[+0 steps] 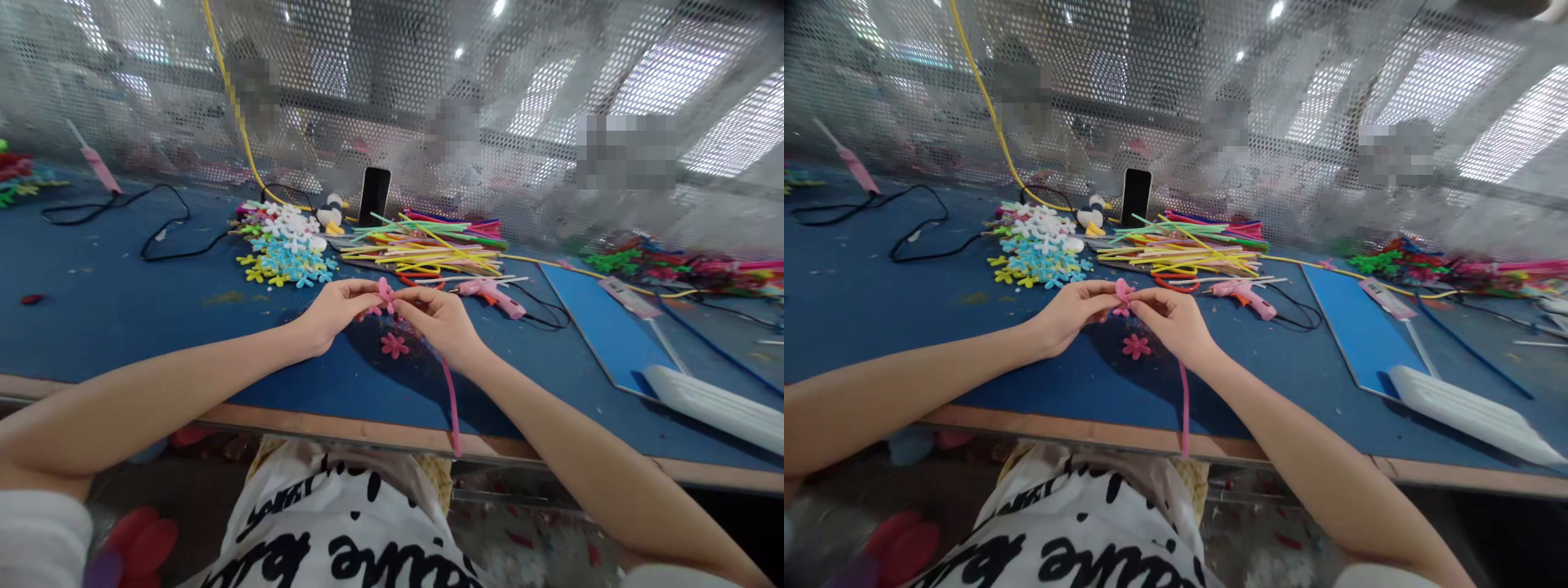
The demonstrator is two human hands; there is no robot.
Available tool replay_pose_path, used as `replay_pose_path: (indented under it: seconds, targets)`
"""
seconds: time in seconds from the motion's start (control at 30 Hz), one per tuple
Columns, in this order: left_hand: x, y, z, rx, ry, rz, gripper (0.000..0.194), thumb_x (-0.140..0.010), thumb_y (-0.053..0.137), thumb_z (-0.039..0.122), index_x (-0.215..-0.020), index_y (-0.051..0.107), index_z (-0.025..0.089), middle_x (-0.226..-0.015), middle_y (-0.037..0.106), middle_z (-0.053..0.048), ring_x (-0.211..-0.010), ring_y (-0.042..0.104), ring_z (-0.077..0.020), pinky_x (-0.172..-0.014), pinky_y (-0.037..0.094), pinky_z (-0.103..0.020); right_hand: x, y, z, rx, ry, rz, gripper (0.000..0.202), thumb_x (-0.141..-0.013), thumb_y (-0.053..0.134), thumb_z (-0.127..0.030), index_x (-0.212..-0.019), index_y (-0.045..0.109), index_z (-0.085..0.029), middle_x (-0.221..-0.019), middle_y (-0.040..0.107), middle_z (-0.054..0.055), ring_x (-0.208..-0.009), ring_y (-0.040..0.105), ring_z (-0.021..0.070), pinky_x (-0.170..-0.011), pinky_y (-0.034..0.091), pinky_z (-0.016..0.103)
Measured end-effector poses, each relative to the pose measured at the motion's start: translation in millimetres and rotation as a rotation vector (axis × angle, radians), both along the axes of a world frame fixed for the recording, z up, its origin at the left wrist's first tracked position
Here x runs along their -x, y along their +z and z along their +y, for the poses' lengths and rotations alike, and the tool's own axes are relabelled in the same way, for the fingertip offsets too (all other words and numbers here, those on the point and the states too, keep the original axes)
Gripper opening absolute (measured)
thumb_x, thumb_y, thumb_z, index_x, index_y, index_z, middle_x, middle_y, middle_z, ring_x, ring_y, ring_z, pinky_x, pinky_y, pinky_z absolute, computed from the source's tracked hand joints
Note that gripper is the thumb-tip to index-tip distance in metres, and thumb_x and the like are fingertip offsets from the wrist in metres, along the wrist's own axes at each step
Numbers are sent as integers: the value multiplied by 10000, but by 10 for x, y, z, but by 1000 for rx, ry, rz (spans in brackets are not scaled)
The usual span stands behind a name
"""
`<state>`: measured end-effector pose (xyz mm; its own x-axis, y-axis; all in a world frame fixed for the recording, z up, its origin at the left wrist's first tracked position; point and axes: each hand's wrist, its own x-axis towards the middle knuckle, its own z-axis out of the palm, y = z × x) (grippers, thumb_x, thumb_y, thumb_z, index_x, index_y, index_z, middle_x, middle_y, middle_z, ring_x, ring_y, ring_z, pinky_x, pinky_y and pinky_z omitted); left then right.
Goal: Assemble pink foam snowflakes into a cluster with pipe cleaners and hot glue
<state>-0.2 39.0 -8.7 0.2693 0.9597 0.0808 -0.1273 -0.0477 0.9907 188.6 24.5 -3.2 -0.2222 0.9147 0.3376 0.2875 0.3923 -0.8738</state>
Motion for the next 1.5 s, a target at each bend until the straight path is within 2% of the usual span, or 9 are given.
replay_pose_path:
  seconds: [0.17, 0.43, 0.53, 0.7, 0.8, 0.9, 1.2, 1.33, 1.5]
  targets:
    - [-8, 5, -12, 4, 19, 20, 255, -634, 791, 341, -814, 777, 161, -744, 682, -8, -592, 439, -85, -589, 325, -251, -12, -36, 37, -70, 8, -49, 205, -821, 702, -333, -929, 789, -181, -963, 792, 68, -873, 724, 211, -819, 567, 341]
    - [2, -12, 13, -17, 82, 41, 245, -646, 780, 329, -814, 761, 151, -738, 682, -12, -587, 434, -85, -581, 326, -250, -13, -22, 20, -104, 44, -141, 227, -828, 678, -348, -890, 793, -162, -872, 777, 70, -768, 694, 193, -707, 536, 305]
    - [13, -23, 28, -67, 58, 54, 238, -680, 760, 337, -825, 753, 149, -754, 691, -14, -591, 455, -90, -581, 346, -250, 7, -17, -10, -36, 91, -125, 241, -833, 685, -374, -870, 774, -153, -786, 740, 47, -652, 629, 146, -614, 491, 271]
    - [23, -44, 33, -153, 5, 92, 225, -730, 750, 331, -866, 745, 151, -814, 729, -30, -684, 575, -126, -651, 437, -258, -5, -25, -27, 203, 149, 18, 347, -820, 722, -462, -976, 734, -153, -646, 630, -19, -462, 447, 73, -453, 366, 230]
    - [20, -66, 38, -204, -29, 106, 202, -744, 742, 304, -875, 757, 151, -866, 757, -41, -784, 638, -156, -752, 486, -278, -22, -10, -22, 212, 138, 8, 363, -818, 729, -491, -940, 721, -149, -560, 557, -49, -455, 432, 71, -460, 345, 227]
    - [16, -80, 40, -222, -44, 123, 219, -741, 750, 310, -891, 781, 153, -911, 775, -48, -828, 654, -175, -800, 497, -297, -30, 10, -14, 174, 102, -39, 370, -810, 727, -514, -848, 707, -146, -575, 560, -42, -477, 434, 72, -472, 331, 233]
    - [20, -69, 25, -146, -46, 127, 295, -720, 758, 334, -949, 812, 158, -873, 769, -48, -651, 538, -116, -606, 395, -254, 9, 36, -5, 158, 9, -46, 424, -770, 710, -566, -762, 661, -145, -585, 538, -40, -484, 414, 70, -471, 304, 237]
    - [17, -86, 36, -136, -43, 109, 327, -708, 780, 355, -963, 812, 153, -887, 768, -59, -647, 525, -112, -601, 392, -253, -7, 35, -9, 123, 13, -56, 397, -777, 714, -543, -753, 654, -151, -588, 554, -37, -475, 432, 67, -465, 331, 230]
    - [20, -88, 38, -128, -48, 58, 326, -691, 816, 368, -943, 812, 161, -859, 764, -55, -667, 557, -124, -610, 406, -258, -31, 16, -23, 198, 6, -46, 373, -804, 704, -537, -777, 614, -176, -531, 586, -33, -392, 486, 89, -403, 352, 222]
